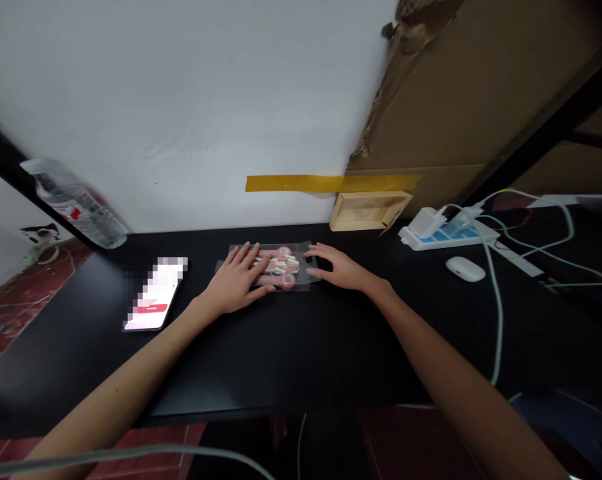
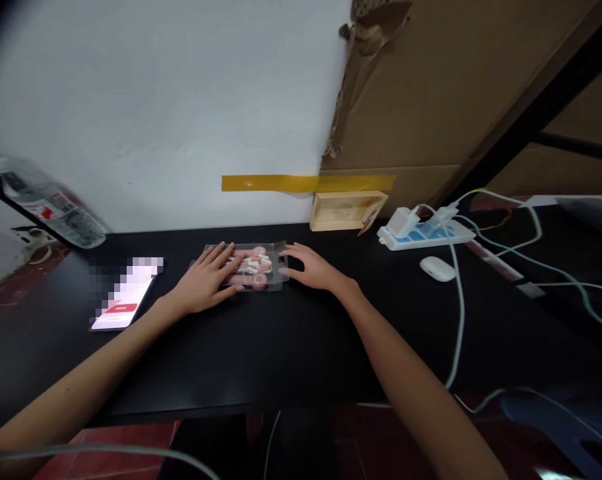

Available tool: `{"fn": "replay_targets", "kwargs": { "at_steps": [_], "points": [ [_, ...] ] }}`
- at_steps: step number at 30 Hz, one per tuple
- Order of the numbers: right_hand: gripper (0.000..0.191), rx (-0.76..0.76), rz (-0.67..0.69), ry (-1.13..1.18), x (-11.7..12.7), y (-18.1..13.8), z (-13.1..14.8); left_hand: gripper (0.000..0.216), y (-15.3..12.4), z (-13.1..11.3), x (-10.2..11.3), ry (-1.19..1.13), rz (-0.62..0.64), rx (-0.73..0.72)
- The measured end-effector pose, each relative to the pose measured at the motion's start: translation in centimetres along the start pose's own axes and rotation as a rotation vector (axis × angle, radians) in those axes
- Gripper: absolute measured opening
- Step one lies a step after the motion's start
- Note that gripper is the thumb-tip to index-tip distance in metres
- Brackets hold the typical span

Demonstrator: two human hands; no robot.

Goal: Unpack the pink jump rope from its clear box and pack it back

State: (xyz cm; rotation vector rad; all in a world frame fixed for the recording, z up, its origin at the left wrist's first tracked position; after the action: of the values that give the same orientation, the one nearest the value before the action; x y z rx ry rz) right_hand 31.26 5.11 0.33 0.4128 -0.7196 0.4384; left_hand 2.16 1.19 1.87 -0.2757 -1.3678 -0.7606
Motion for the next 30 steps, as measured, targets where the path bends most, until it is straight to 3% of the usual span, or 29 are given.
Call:
{"fn": "replay_targets", "kwargs": {
  "at_steps": [3, 6, 14, 17, 23, 30],
  "points": [
    [0.065, -0.035, -0.114, 0.042, 0.4, -0.2, -0.3, 0.068, 0.1, -0.1, 0.0, 0.008, -0.006, 0.006],
    [0.072, -0.066, -0.14, 0.001, -0.1, 0.1, -0.6, 0.069, 0.4, -0.2, -0.2, 0.009, -0.016, 0.019],
    [0.044, 0.018, -0.183, -0.052, -0.8, 0.6, -0.9, 0.07, 1.6, -0.6, -0.4, 0.026, -0.04, 0.025],
    [0.038, 0.069, -0.145, -0.067, -0.8, 0.6, -0.6, 0.068, 1.7, -0.6, -0.4, 0.013, -0.045, 0.021],
    [0.056, 0.045, -0.094, -0.141, -1.2, 0.6, -0.1, 0.068, 1.5, -0.6, -0.5, 0.006, -0.057, 0.025],
    [0.049, 0.014, 0.035, -0.125, -0.3, 0.4, -0.5, 0.069, 1.6, -0.7, -0.3, 0.003, -0.031, 0.022]
  ]
}}
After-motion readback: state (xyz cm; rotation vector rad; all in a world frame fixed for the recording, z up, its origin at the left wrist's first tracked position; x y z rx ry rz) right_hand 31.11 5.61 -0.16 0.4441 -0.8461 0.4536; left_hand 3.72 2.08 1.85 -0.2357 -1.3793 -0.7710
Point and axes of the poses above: each hand's wrist, its own y-axis towards the middle knuckle, its own x-axis out of the back of the hand, z = x × y, the point moved 2 cm from there along y, towards the middle knuckle, and after that the axes turned 10 degrees about y, right-handed, at the moved point
